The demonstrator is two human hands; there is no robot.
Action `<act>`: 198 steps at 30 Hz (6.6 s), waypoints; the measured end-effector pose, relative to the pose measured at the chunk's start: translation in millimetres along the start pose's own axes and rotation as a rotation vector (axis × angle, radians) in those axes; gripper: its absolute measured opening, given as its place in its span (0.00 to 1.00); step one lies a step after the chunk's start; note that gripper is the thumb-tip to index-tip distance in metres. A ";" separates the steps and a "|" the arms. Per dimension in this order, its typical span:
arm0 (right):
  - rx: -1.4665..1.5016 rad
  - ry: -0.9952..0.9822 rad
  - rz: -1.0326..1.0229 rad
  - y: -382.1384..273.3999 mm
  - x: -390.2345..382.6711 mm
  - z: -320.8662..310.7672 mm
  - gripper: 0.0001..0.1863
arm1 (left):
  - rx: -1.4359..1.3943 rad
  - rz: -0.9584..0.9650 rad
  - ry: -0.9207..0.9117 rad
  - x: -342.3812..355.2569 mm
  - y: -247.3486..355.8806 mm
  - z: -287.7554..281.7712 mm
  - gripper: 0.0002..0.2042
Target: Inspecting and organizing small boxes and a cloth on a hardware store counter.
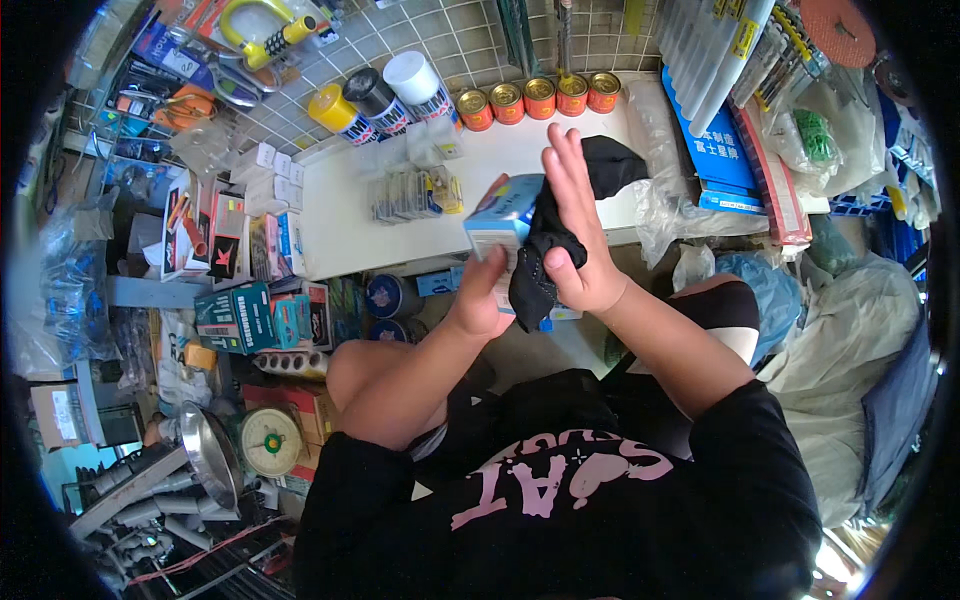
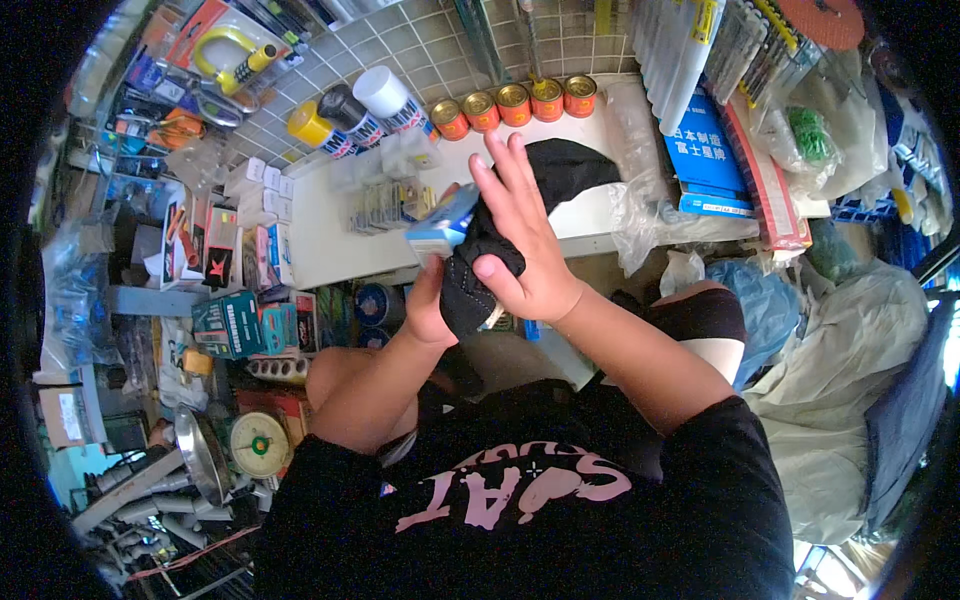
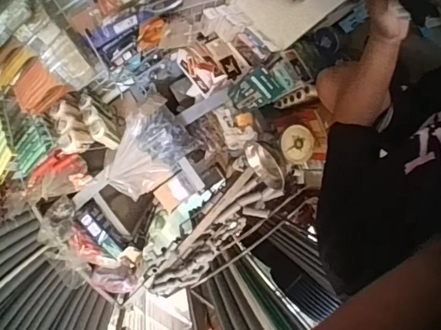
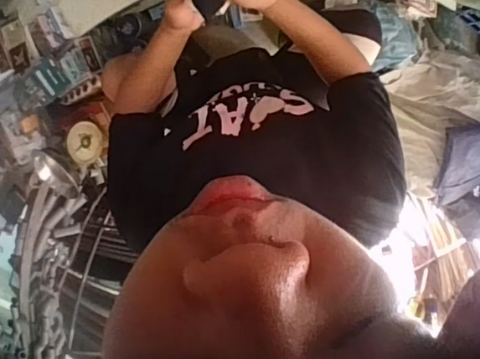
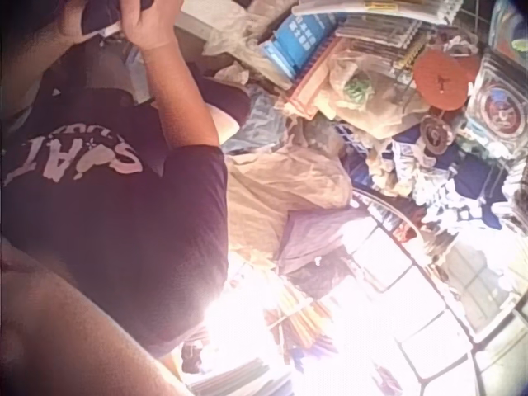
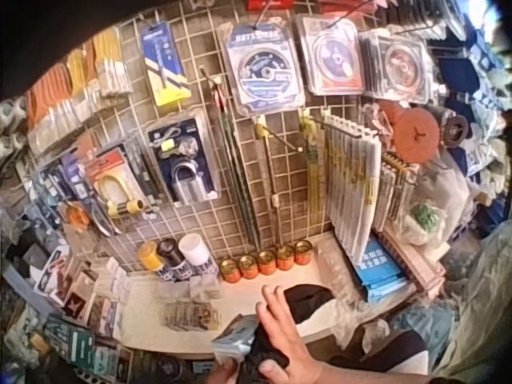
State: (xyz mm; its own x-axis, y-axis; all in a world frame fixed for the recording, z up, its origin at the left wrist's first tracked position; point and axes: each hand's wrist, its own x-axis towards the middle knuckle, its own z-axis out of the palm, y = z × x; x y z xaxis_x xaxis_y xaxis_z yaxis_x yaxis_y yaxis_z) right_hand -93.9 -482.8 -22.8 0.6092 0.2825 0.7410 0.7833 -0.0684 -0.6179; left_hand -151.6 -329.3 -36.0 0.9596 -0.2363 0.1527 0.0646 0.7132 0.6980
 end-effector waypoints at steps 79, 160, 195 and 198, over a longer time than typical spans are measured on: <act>0.215 0.380 0.210 4.6 -2.2 -11.6 0.57 | 0.282 -0.042 -0.207 4.4 -11.0 -2.7 0.42; -0.530 -0.705 0.736 47.2 -9.3 -71.5 0.33 | 2.090 -1.411 -0.451 -79.8 -83.1 -336.3 0.37; -0.479 -0.682 0.615 38.0 0.1 -49.0 0.29 | 2.266 -1.400 -0.266 -70.7 -72.0 -351.9 0.32; -0.475 -0.700 0.594 38.3 1.6 -46.9 0.29 | 2.165 -1.558 -0.070 -67.7 -70.4 -352.8 0.39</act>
State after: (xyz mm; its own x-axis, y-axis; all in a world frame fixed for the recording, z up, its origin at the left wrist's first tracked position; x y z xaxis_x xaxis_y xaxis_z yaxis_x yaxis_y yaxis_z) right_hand -57.1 -529.9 -33.0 0.8242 0.5628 -0.0626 0.4404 -0.7065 -0.5539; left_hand -124.4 -130.7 -342.3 0.5623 0.2807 -0.7779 0.0505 -0.9505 -0.3064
